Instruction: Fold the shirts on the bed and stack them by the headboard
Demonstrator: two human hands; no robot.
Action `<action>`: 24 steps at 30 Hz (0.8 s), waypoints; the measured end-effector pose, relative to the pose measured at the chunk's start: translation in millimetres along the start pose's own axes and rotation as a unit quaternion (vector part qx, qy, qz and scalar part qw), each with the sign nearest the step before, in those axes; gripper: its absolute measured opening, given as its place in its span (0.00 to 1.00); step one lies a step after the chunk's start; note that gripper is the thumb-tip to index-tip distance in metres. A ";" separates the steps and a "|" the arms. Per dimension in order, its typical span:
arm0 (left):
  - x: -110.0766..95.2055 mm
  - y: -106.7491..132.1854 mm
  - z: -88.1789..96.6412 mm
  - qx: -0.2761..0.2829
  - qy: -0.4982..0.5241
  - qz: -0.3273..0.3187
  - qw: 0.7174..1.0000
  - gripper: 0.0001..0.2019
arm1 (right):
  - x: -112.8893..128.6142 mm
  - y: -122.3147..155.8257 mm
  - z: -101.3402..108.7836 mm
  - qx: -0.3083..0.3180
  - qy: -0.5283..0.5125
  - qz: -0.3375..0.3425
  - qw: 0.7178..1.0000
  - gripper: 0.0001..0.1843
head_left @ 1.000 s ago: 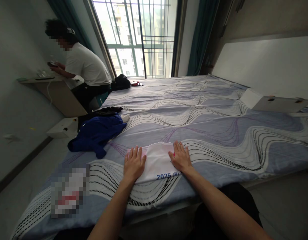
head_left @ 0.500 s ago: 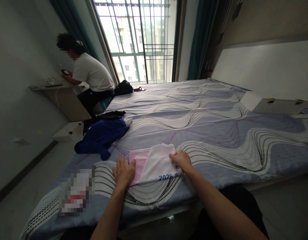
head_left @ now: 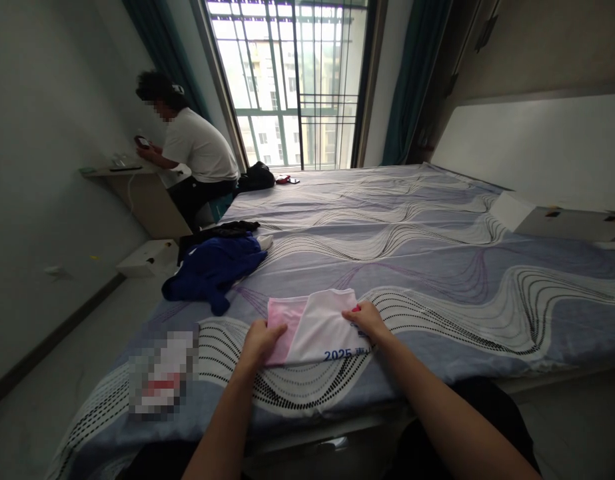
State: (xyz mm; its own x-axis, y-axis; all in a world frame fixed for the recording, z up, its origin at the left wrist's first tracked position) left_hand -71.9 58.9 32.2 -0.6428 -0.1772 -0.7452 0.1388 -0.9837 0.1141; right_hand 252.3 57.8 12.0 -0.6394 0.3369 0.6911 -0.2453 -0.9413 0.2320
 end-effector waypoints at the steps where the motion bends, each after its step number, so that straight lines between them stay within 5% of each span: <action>1: -0.4 2.4 -2.2 0.014 0.011 0.011 1.000 0.15 | -2.8 0.6 1.8 -0.008 -0.006 0.004 1.000 0.14; 6: -13.3 9.8 -21.0 0.051 0.085 0.012 0.995 0.16 | -24.2 1.0 19.8 -0.060 -0.041 0.035 0.997 0.17; 10: -41.5 -3.7 -57.9 0.071 0.155 -0.012 0.985 0.13 | -56.8 -4.6 48.6 -0.114 -0.051 0.008 0.992 0.18; 14: -90.6 -26.7 -113.2 0.094 0.198 -0.042 0.975 0.14 | -108.5 -16.5 99.9 -0.190 -0.061 -0.050 0.979 0.17; 18: -140.2 -33.6 -175.3 0.090 0.263 -0.054 0.959 0.20 | -179.1 -19.6 175.7 -0.291 -0.061 -0.141 0.944 0.16; 21: -169.9 -16.9 -217.8 0.057 0.248 -0.101 0.962 0.21 | -231.9 -1.9 223.4 -0.371 -0.055 -0.222 0.900 0.16; 24: -207.3 19.3 -261.2 0.062 0.140 -0.241 0.958 0.18 | -267.5 24.7 238.1 -0.424 -0.049 -0.268 0.864 0.18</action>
State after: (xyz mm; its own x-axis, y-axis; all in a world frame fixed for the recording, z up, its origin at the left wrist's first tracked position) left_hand 260.8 84.5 17.2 -0.3793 0.2968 -0.8764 -0.2260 -0.9482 -0.2233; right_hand 590.9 -60.6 -4.2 -0.2139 0.6774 0.7038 -0.9590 -0.2828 -0.0193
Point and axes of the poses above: each hand's wrist, its own y-axis away from the middle knuckle, its own z-axis out of the back of the hand, x = y × z, the point moved 6 cm from there along -y, towards the middle knuckle, and after that the axes turned 5 degrees about y, right-handed, at the moved point
